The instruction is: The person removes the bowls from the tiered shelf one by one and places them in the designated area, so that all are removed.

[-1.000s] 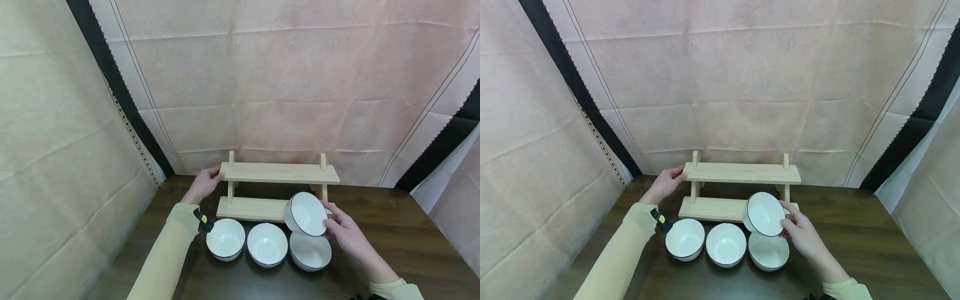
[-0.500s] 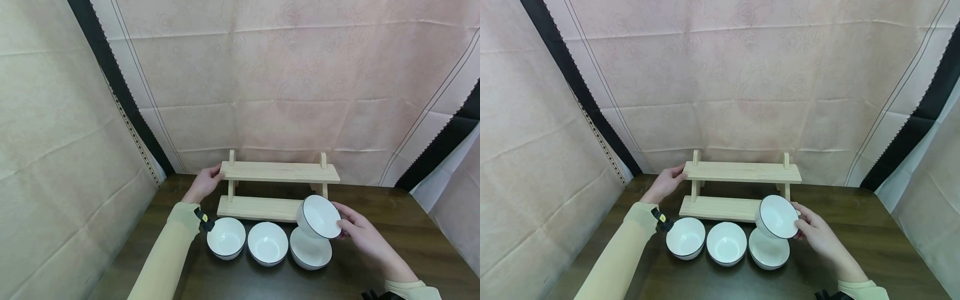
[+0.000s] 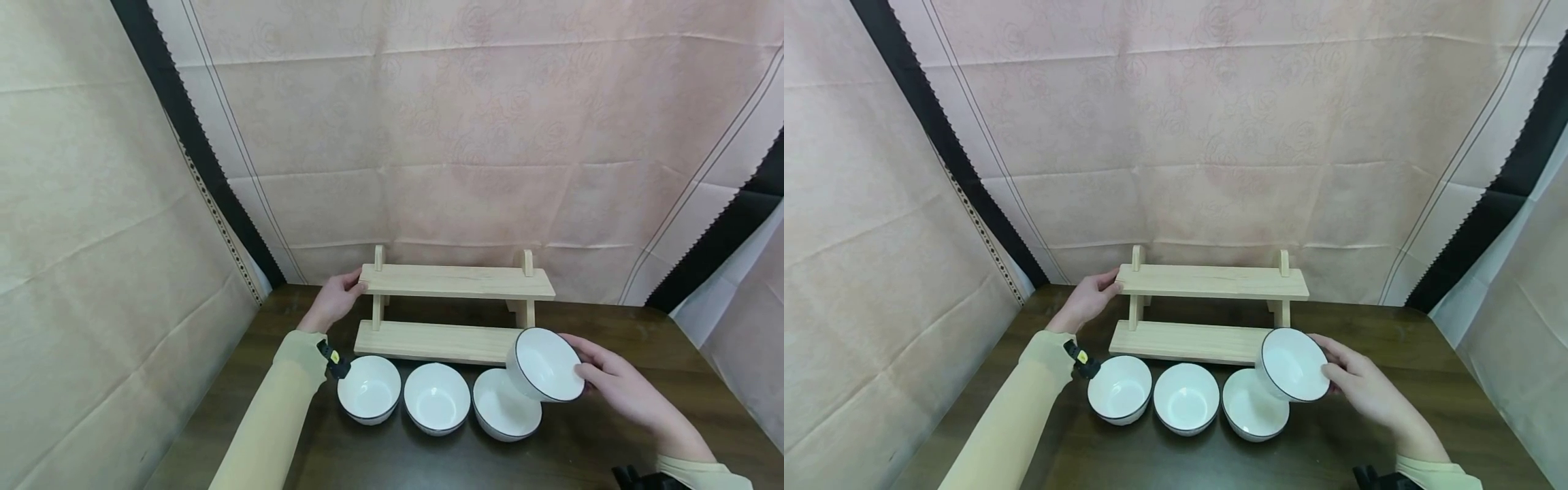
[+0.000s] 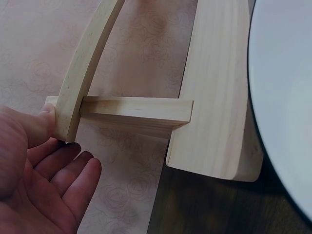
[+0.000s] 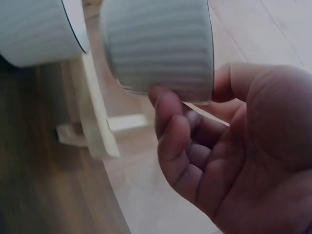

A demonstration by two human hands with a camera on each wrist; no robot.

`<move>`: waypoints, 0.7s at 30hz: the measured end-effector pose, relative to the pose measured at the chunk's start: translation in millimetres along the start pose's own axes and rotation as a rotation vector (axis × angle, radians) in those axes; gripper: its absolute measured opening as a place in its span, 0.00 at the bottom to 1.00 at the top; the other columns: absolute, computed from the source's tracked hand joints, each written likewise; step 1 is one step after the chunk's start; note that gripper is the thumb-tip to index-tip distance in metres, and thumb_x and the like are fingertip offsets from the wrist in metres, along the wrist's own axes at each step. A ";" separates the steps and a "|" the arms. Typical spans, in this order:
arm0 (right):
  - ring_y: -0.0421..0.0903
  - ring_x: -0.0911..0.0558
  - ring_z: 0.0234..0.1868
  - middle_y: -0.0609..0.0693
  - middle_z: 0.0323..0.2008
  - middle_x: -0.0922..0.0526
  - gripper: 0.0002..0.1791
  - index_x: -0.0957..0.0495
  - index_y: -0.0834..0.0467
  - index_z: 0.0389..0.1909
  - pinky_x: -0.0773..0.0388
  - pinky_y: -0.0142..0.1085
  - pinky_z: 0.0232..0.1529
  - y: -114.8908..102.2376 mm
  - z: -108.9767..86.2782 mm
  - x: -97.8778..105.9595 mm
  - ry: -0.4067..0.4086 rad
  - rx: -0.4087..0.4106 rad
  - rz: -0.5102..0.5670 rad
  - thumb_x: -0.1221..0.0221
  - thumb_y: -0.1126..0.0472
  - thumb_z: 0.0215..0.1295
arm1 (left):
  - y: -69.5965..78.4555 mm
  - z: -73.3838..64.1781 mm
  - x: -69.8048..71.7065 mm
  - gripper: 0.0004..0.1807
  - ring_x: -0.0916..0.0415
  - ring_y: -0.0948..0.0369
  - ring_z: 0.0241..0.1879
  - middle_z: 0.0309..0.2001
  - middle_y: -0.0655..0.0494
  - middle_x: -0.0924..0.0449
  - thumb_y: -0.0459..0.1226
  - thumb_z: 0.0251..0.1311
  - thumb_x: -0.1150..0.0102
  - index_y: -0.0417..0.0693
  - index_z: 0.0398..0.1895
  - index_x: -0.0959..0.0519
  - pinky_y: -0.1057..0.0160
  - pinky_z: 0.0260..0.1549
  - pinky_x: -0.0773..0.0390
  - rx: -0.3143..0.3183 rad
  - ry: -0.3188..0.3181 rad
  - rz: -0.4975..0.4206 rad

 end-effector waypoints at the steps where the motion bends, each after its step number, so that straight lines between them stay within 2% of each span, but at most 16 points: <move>1: 0.45 0.19 0.39 0.61 0.51 0.23 0.24 0.40 0.61 0.71 0.18 0.40 0.34 0.4 -1.6 1.6 -0.006 -0.002 -0.002 0.54 0.64 0.76 | -0.1 0.2 -0.2 0.32 0.40 0.52 0.69 0.71 0.57 0.37 0.52 0.70 0.49 0.61 0.75 0.41 0.44 0.64 0.37 0.000 0.000 0.002; 6: 0.43 0.19 0.42 0.60 0.54 0.23 0.23 0.38 0.59 0.70 0.17 0.41 0.35 4.3 -7.2 7.7 -0.033 -0.012 -0.027 0.53 0.63 0.76 | -0.4 0.0 -1.4 0.31 0.41 0.53 0.70 0.71 0.59 0.37 0.53 0.70 0.50 0.64 0.75 0.42 0.45 0.65 0.37 -0.006 0.006 0.011; 11: 0.42 0.19 0.42 0.58 0.54 0.23 0.24 0.37 0.57 0.70 0.18 0.39 0.35 5.5 -9.8 11.6 -0.019 -0.036 -0.086 0.52 0.62 0.76 | -0.2 -1.1 -2.5 0.31 0.41 0.54 0.70 0.71 0.60 0.38 0.53 0.70 0.51 0.66 0.75 0.43 0.45 0.65 0.38 -0.015 0.004 0.009; 21: 0.42 0.19 0.41 0.60 0.53 0.23 0.25 0.38 0.62 0.70 0.17 0.41 0.34 7.7 -16.3 23.2 -0.039 -0.097 -0.076 0.51 0.60 0.76 | -0.7 -2.4 -0.2 0.31 0.41 0.53 0.70 0.71 0.60 0.38 0.54 0.69 0.50 0.69 0.74 0.42 0.44 0.65 0.37 -0.011 0.006 0.007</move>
Point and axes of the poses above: each hand's wrist, its own z-axis towards the middle knuckle, its own x-axis out of the back of the hand, y = z × x, the point moved 3 cm from there along z, towards the middle knuckle
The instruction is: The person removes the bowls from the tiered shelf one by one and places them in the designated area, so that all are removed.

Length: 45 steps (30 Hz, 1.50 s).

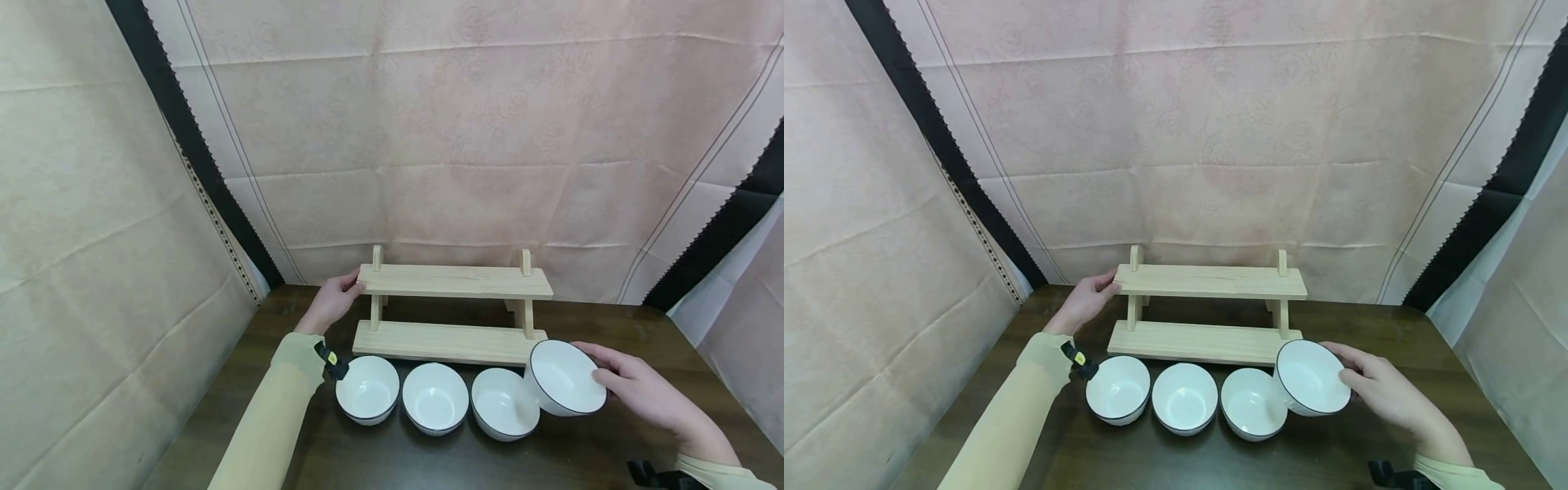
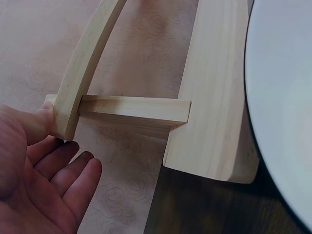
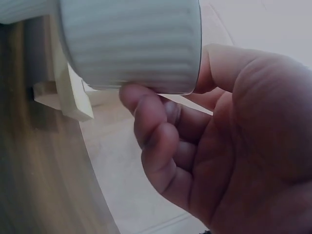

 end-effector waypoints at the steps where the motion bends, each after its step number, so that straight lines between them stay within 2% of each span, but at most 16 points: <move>1: 0.42 0.19 0.40 0.60 0.53 0.23 0.25 0.38 0.62 0.70 0.17 0.40 0.34 0.1 -1.4 1.8 0.002 0.000 -0.009 0.51 0.60 0.76 | 0.1 -0.4 0.2 0.31 0.41 0.53 0.70 0.71 0.60 0.38 0.54 0.69 0.50 0.69 0.74 0.42 0.44 0.65 0.38 0.001 -0.001 -0.002; 6: 0.40 0.20 0.39 0.58 0.51 0.21 0.24 0.37 0.62 0.69 0.18 0.38 0.33 3.0 -8.4 11.4 0.022 -0.005 -0.072 0.52 0.61 0.76 | 0.5 -0.9 1.1 0.31 0.41 0.52 0.70 0.72 0.60 0.39 0.54 0.69 0.50 0.71 0.74 0.42 0.42 0.64 0.38 0.011 -0.003 -0.003; 11: 0.39 0.22 0.39 0.56 0.52 0.22 0.24 0.36 0.61 0.69 0.20 0.35 0.32 9.3 -11.1 19.2 0.018 -0.047 -0.123 0.52 0.60 0.76 | 1.2 -1.5 1.0 0.30 0.41 0.52 0.70 0.72 0.60 0.39 0.53 0.69 0.50 0.70 0.74 0.42 0.44 0.64 0.37 0.011 -0.001 -0.005; 17: 0.41 0.22 0.36 0.58 0.47 0.22 0.24 0.37 0.63 0.69 0.21 0.36 0.29 20.6 -8.7 18.1 -0.060 -0.046 -0.105 0.51 0.63 0.74 | -0.1 -2.8 0.3 0.31 0.42 0.53 0.70 0.71 0.60 0.38 0.53 0.70 0.50 0.69 0.74 0.42 0.44 0.65 0.39 0.005 -0.002 -0.013; 21: 0.38 0.22 0.40 0.64 0.56 0.25 0.26 0.38 0.65 0.70 0.19 0.36 0.33 26.6 -5.4 15.2 -0.105 -0.068 -0.074 0.50 0.62 0.74 | -0.7 -2.3 0.0 0.31 0.42 0.53 0.70 0.71 0.59 0.38 0.53 0.70 0.50 0.65 0.75 0.42 0.44 0.65 0.39 -0.007 -0.001 -0.011; 24: 0.36 0.24 0.45 0.66 0.62 0.29 0.27 0.38 0.64 0.70 0.20 0.34 0.36 29.5 -3.8 14.5 -0.112 -0.100 -0.089 0.49 0.61 0.73 | -1.4 -2.1 0.3 0.32 0.42 0.53 0.70 0.72 0.60 0.39 0.53 0.70 0.50 0.64 0.75 0.42 0.44 0.65 0.39 -0.004 -0.004 -0.012; 28: 0.35 0.26 0.49 0.66 0.64 0.31 0.27 0.36 0.63 0.69 0.21 0.32 0.38 33.0 -2.9 14.3 -0.103 -0.128 -0.140 0.47 0.59 0.72 | -1.7 -2.3 1.1 0.31 0.43 0.53 0.71 0.72 0.60 0.39 0.54 0.69 0.50 0.68 0.74 0.42 0.44 0.65 0.39 0.010 -0.004 -0.013; 32: 0.34 0.26 0.49 0.66 0.64 0.32 0.28 0.36 0.63 0.70 0.21 0.32 0.39 37.1 -1.9 12.4 -0.118 -0.130 -0.132 0.47 0.59 0.72 | -0.6 -2.7 1.4 0.31 0.42 0.53 0.71 0.72 0.61 0.39 0.54 0.69 0.50 0.68 0.74 0.42 0.45 0.65 0.39 0.011 -0.005 -0.006; 39: 0.39 0.23 0.41 0.65 0.57 0.28 0.29 0.39 0.66 0.70 0.19 0.38 0.34 41.5 -3.2 8.0 -0.163 -0.125 -0.027 0.47 0.61 0.72 | 0.9 -2.6 1.1 0.31 0.42 0.53 0.70 0.72 0.60 0.39 0.53 0.69 0.50 0.67 0.74 0.42 0.44 0.65 0.39 0.007 -0.003 -0.006; 45: 0.43 0.23 0.33 0.58 0.44 0.25 0.28 0.39 0.67 0.70 0.21 0.38 0.30 44.3 -2.3 7.0 -0.188 -0.138 -0.028 0.47 0.63 0.71 | 2.1 -0.9 0.5 0.32 0.41 0.52 0.70 0.71 0.59 0.38 0.53 0.70 0.50 0.62 0.75 0.42 0.44 0.65 0.39 -0.001 -0.004 -0.010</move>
Point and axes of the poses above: each hand's wrist, its own z-axis towards the middle knuckle, its own x-axis out of the back of the hand, y = z × x, the point moved 3 cm from there along z, towards the middle knuckle
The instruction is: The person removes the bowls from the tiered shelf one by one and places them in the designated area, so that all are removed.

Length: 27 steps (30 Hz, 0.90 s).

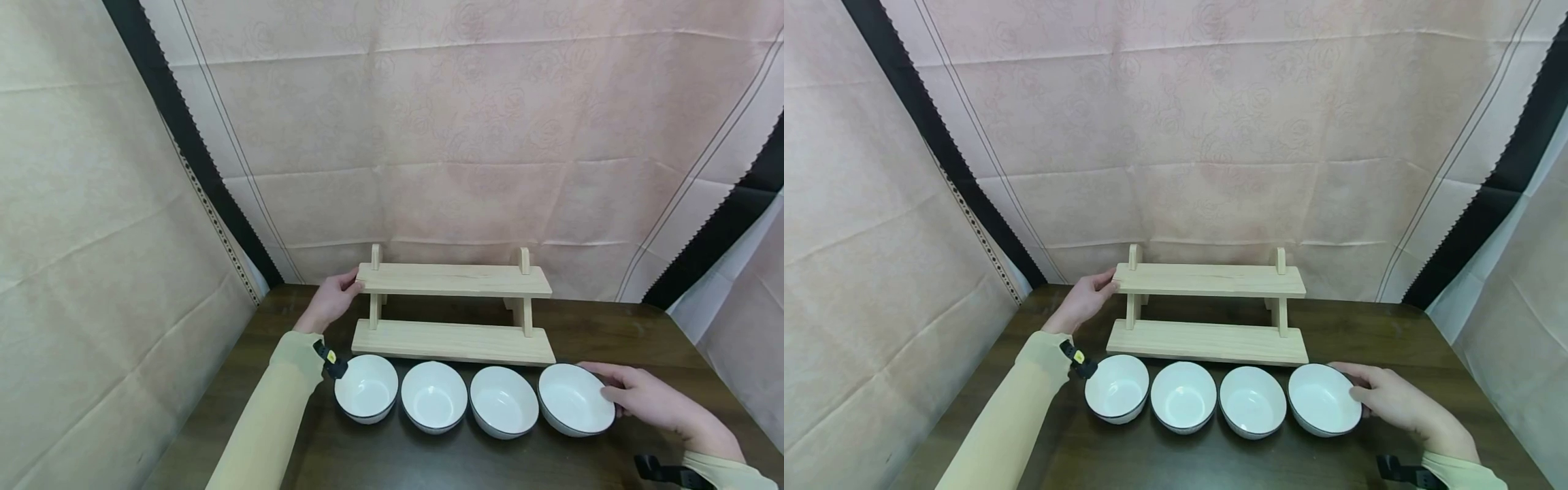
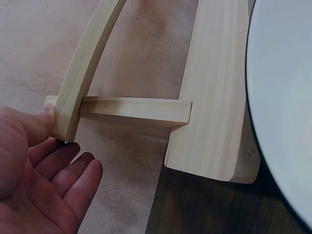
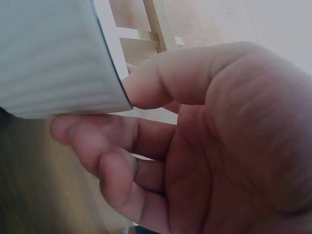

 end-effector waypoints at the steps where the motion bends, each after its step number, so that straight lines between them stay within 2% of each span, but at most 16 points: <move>1: 0.44 0.23 0.33 0.58 0.43 0.24 0.28 0.39 0.67 0.70 0.21 0.38 0.29 -0.1 0.8 -0.1 -0.004 -0.001 -0.003 0.48 0.64 0.71 | -0.1 0.2 0.3 0.32 0.41 0.52 0.70 0.71 0.59 0.38 0.53 0.70 0.50 0.62 0.75 0.42 0.44 0.65 0.38 -0.001 0.000 0.001; 9: 0.48 0.24 0.28 0.55 0.31 0.25 0.29 0.40 0.67 0.70 0.23 0.38 0.26 0.1 3.1 -2.3 -0.024 -0.029 0.015 0.47 0.64 0.70 | 0.1 0.5 0.7 0.31 0.41 0.53 0.70 0.71 0.59 0.38 0.51 0.71 0.50 0.65 0.75 0.42 0.44 0.65 0.38 -0.009 0.001 0.008; 15: 0.47 0.24 0.26 0.54 0.30 0.26 0.29 0.41 0.70 0.69 0.23 0.37 0.25 4.3 0.8 -3.5 -0.052 0.004 0.037 0.48 0.65 0.71 | -3.5 0.9 -0.3 0.30 0.42 0.53 0.70 0.71 0.60 0.38 0.51 0.70 0.49 0.66 0.74 0.42 0.44 0.65 0.39 -0.006 0.000 0.001; 22: 0.50 0.25 0.27 0.55 0.29 0.27 0.30 0.43 0.70 0.70 0.25 0.37 0.25 7.2 -0.6 -3.1 -0.087 -0.057 0.088 0.48 0.65 0.71 | -4.2 0.9 -1.1 0.31 0.41 0.52 0.70 0.71 0.60 0.38 0.52 0.70 0.50 0.66 0.74 0.41 0.43 0.65 0.38 -0.019 0.002 0.009; 27: 0.50 0.23 0.27 0.54 0.27 0.25 0.31 0.45 0.71 0.70 0.23 0.39 0.25 8.2 0.0 -1.8 -0.097 -0.047 0.092 0.49 0.65 0.71 | -3.1 1.9 -0.6 0.31 0.40 0.52 0.69 0.71 0.59 0.37 0.52 0.70 0.50 0.66 0.74 0.41 0.43 0.64 0.37 -0.009 0.013 0.017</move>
Point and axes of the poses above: each hand's wrist, its own z-axis towards the middle knuckle, its own x-axis out of the back of the hand, y = z × x, the point moved 3 cm from there along z, towards the middle knuckle
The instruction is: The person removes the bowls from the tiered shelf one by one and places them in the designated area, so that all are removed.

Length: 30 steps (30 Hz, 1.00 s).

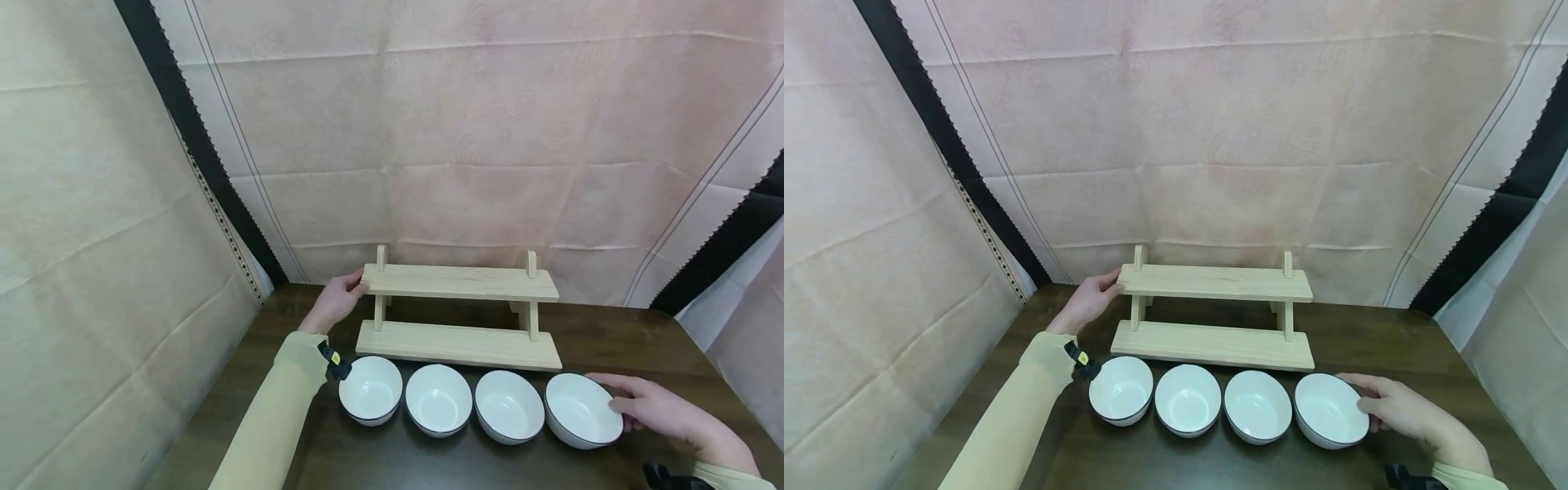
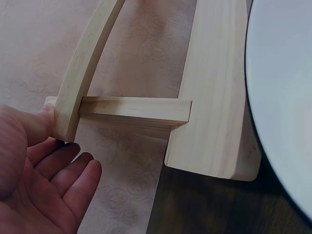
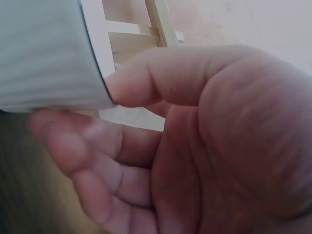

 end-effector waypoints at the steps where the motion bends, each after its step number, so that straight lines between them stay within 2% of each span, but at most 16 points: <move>1: 0.50 0.23 0.27 0.54 0.27 0.24 0.31 0.45 0.72 0.70 0.22 0.40 0.26 0.4 -0.2 0.2 -0.001 0.000 0.003 0.49 0.65 0.71 | 0.7 0.4 -0.2 0.31 0.40 0.52 0.69 0.71 0.59 0.37 0.52 0.70 0.50 0.65 0.74 0.41 0.44 0.64 0.37 0.000 0.000 0.000; 8: 0.50 0.23 0.26 0.53 0.26 0.24 0.31 0.45 0.72 0.69 0.22 0.41 0.26 2.1 -0.6 -1.0 -0.005 0.005 0.016 0.48 0.64 0.71 | 0.7 1.9 -0.1 0.30 0.40 0.52 0.69 0.71 0.59 0.36 0.51 0.70 0.49 0.65 0.74 0.41 0.43 0.64 0.37 -0.005 -0.004 -0.001; 13: 0.50 0.22 0.28 0.55 0.28 0.23 0.31 0.43 0.71 0.69 0.22 0.41 0.26 3.4 -1.3 -1.3 0.014 -0.022 -0.032 0.48 0.60 0.72 | -0.3 0.5 1.0 0.30 0.38 0.51 0.68 0.70 0.57 0.35 0.50 0.70 0.49 0.63 0.74 0.40 0.43 0.63 0.36 0.000 -0.007 0.013; 16: 0.49 0.22 0.29 0.55 0.29 0.23 0.31 0.40 0.68 0.69 0.23 0.40 0.27 2.6 -1.7 0.6 0.075 -0.057 -0.106 0.48 0.54 0.73 | -0.4 -0.3 2.1 0.30 0.37 0.51 0.68 0.69 0.56 0.34 0.49 0.70 0.48 0.61 0.74 0.39 0.44 0.63 0.35 0.001 0.003 0.002; 23: 0.44 0.18 0.36 0.52 0.41 0.18 0.34 0.36 0.63 0.69 0.21 0.37 0.33 -4.4 -1.7 6.6 0.260 -0.087 -0.272 0.48 0.44 0.72 | 1.0 -0.7 3.2 0.29 0.35 0.52 0.66 0.68 0.55 0.32 0.46 0.70 0.47 0.58 0.73 0.37 0.46 0.62 0.33 -0.007 0.014 -0.043; 28: 0.44 0.17 0.38 0.49 0.39 0.16 0.35 0.35 0.58 0.68 0.22 0.39 0.36 -6.5 -1.3 11.2 0.387 -0.102 -0.328 0.49 0.39 0.70 | 1.9 -2.6 0.7 0.28 0.33 0.52 0.65 0.67 0.55 0.31 0.46 0.70 0.47 0.58 0.72 0.35 0.47 0.61 0.32 -0.023 0.034 -0.041; 30: 0.44 0.18 0.38 0.48 0.38 0.15 0.32 0.33 0.57 0.67 0.23 0.41 0.36 -8.3 -2.2 12.1 0.435 -0.083 -0.358 0.49 0.41 0.71 | 2.2 -3.4 -0.1 0.27 0.32 0.53 0.65 0.66 0.56 0.30 0.46 0.70 0.46 0.58 0.71 0.34 0.47 0.61 0.31 -0.023 0.046 -0.031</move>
Point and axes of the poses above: each hand's wrist, its own z-axis towards the middle knuckle, its own x-axis out of the back of the hand, y = z × x, the point moved 3 cm from there along z, towards the middle knuckle
